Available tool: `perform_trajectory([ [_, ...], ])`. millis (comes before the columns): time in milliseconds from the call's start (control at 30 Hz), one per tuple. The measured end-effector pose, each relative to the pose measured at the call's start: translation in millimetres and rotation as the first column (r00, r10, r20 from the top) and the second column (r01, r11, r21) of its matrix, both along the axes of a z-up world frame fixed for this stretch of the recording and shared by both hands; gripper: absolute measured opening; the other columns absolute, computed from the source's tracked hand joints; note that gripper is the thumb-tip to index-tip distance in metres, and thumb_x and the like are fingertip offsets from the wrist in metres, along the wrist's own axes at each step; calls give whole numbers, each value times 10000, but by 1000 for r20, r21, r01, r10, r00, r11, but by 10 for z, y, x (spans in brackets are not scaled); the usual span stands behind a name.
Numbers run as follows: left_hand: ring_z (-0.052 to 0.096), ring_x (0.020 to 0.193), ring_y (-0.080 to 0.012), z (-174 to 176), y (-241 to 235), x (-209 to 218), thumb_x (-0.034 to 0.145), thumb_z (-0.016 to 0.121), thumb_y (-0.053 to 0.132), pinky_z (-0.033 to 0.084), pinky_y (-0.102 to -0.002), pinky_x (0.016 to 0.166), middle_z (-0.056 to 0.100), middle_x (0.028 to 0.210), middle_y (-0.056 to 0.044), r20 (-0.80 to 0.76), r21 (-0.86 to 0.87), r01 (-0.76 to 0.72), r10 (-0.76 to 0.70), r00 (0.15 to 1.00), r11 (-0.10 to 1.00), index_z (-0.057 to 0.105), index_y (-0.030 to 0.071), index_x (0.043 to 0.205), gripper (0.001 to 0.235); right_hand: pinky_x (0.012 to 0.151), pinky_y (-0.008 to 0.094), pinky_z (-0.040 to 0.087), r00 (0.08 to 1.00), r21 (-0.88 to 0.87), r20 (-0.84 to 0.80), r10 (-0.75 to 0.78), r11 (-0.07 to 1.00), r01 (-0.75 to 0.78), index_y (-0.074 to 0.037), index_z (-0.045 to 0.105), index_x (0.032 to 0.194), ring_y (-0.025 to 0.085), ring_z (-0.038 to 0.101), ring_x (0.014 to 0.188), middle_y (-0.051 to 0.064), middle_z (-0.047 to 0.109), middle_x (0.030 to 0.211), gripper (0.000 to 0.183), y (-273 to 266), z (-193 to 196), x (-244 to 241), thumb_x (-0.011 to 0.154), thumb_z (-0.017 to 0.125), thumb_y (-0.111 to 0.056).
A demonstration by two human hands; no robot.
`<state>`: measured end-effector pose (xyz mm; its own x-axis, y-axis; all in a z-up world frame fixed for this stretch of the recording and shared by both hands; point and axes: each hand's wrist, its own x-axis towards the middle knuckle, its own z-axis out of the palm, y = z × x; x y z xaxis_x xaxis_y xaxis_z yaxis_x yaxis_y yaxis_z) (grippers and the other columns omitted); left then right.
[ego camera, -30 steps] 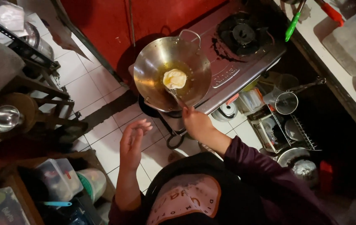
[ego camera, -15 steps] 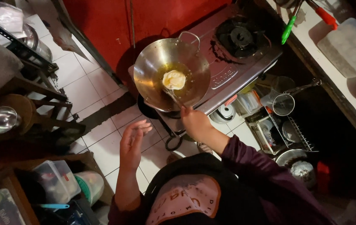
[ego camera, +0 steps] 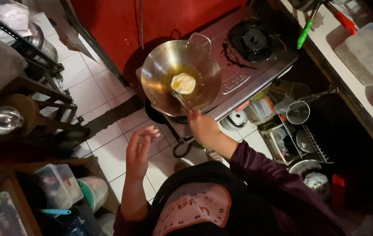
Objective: The person fries an egg in a wok on a gas stove. They use a slotted spatula to move and flip the egg in hot oil, adjusting the flame briefly. The egg cooks until the white is set and the yolk remains visible.
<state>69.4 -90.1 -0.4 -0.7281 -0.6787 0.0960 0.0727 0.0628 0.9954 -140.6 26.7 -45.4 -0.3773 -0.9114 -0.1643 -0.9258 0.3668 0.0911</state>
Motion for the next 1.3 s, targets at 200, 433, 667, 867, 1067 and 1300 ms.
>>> perform_trajectory([
  [200, 643, 1182, -215, 35, 25, 0, 1077, 429, 250, 474, -396, 1084, 649, 1247, -108, 35, -4, -2, 2, 999, 1000, 565, 111, 1333, 321, 596, 446, 612, 1000, -32, 17, 20, 999, -19, 0, 642, 1311, 371, 758, 755, 290, 673, 1112, 428, 4, -154, -7, 890, 587, -56],
  [433, 639, 1187, -210, 10, 26, -18, 1081, 412, 264, 471, -405, 1088, 643, 1243, -94, 39, 7, 1, -1, 999, 1000, 556, 116, 1337, 329, 561, 467, 608, 1000, -112, 9, 2, 994, -1, -5, 644, 1303, 365, 751, 701, 276, 689, 1035, 419, -11, -271, -65, 888, 592, -32],
  [667, 634, 1184, -205, -23, 13, -37, 1080, 409, 250, 477, -402, 1079, 639, 1237, -89, 13, 9, 7, -7, 1000, 1000, 554, 116, 1340, 327, 553, 407, 606, 999, -111, -31, 24, 993, -28, -46, 654, 1280, 313, 757, 685, 210, 696, 1036, 393, -23, -102, -48, 896, 586, -92],
  [867, 640, 1186, -206, 0, 13, -15, 1079, 420, 240, 480, -398, 1078, 642, 1233, -87, 19, 32, -14, 13, 1000, 999, 567, 104, 1327, 319, 618, 491, 614, 997, -44, 76, -15, 999, 18, 27, 584, 1353, 384, 753, 753, 269, 672, 1052, 459, -67, -49, -44, 903, 574, -63],
  [1067, 637, 1193, -218, -1, -12, 18, 1080, 410, 242, 477, -406, 1078, 635, 1248, -98, 36, 5, -9, 8, 999, 1000, 559, 95, 1340, 334, 657, 513, 618, 953, 34, 270, -136, 991, 131, 4, 708, 1167, 420, 755, 810, 281, 729, 930, 360, -119, 556, -284, 832, 658, -117],
  [1300, 634, 1193, -249, 87, 116, -10, 1072, 428, 261, 430, -417, 1109, 633, 1244, -117, 52, 73, -75, 71, 996, 995, 570, 105, 1338, 340, 767, 586, 580, 940, 0, 309, -143, 989, 150, 133, 753, 947, 531, 704, 931, 372, 709, 921, 443, -158, 1155, -1305, 762, 797, -266],
])
